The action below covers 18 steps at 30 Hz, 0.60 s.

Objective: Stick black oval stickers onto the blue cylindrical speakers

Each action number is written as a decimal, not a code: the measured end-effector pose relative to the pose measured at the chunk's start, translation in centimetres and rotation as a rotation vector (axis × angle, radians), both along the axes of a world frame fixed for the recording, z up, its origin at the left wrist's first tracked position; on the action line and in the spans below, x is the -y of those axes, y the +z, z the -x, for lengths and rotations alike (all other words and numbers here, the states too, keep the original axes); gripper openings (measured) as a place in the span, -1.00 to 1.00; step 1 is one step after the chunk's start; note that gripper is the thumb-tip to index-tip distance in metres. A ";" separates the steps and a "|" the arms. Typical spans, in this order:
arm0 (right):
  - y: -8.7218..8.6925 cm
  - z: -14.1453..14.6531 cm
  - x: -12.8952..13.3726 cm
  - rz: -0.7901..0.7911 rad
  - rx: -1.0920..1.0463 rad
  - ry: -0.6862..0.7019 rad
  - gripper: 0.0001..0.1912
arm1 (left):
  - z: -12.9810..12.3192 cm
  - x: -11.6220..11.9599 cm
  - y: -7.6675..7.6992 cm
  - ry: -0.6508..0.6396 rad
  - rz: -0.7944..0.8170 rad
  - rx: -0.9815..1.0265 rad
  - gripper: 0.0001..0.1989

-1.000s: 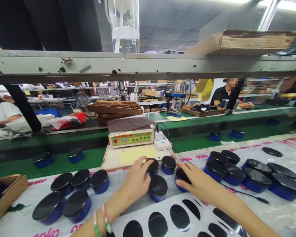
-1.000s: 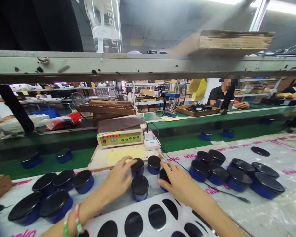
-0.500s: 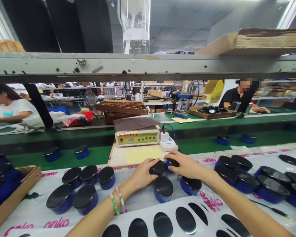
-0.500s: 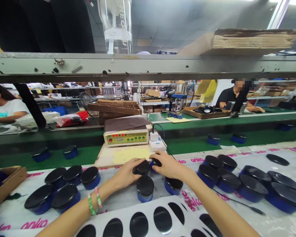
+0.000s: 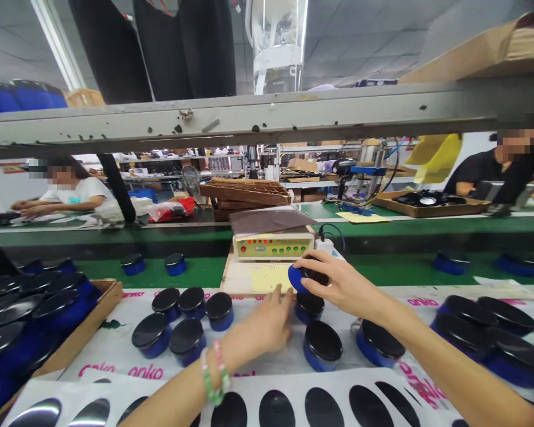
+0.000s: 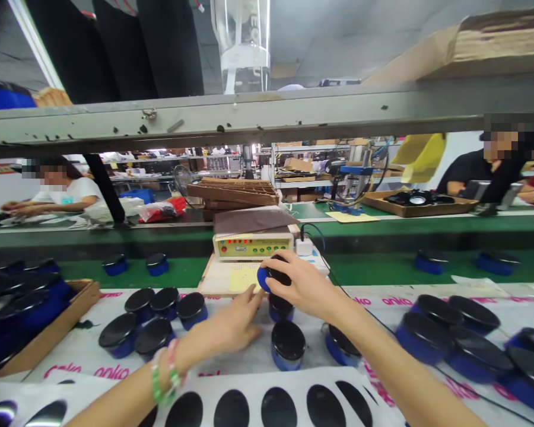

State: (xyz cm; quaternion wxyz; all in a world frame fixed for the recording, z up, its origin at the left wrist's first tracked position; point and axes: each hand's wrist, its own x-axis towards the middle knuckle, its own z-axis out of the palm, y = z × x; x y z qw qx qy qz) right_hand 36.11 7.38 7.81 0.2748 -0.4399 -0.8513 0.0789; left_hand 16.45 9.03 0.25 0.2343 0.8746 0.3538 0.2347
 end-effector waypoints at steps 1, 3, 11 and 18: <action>0.1 0.8 -0.1 0.001 0.005 0.024 -0.68 | 1.8 0.6 1.3 0.065 -0.014 -0.055 -0.42; -0.2 2.7 0.0 0.050 0.026 0.091 -0.71 | 5.6 1.5 3.8 0.211 -0.067 -0.136 -0.55; -5.4 13.9 2.0 0.352 0.070 0.198 -0.55 | 13.1 0.7 5.2 0.391 -0.119 -0.302 -0.68; -4.9 9.3 0.7 0.197 0.338 -0.014 -0.56 | 11.5 2.6 3.8 0.232 -0.141 -0.324 -0.68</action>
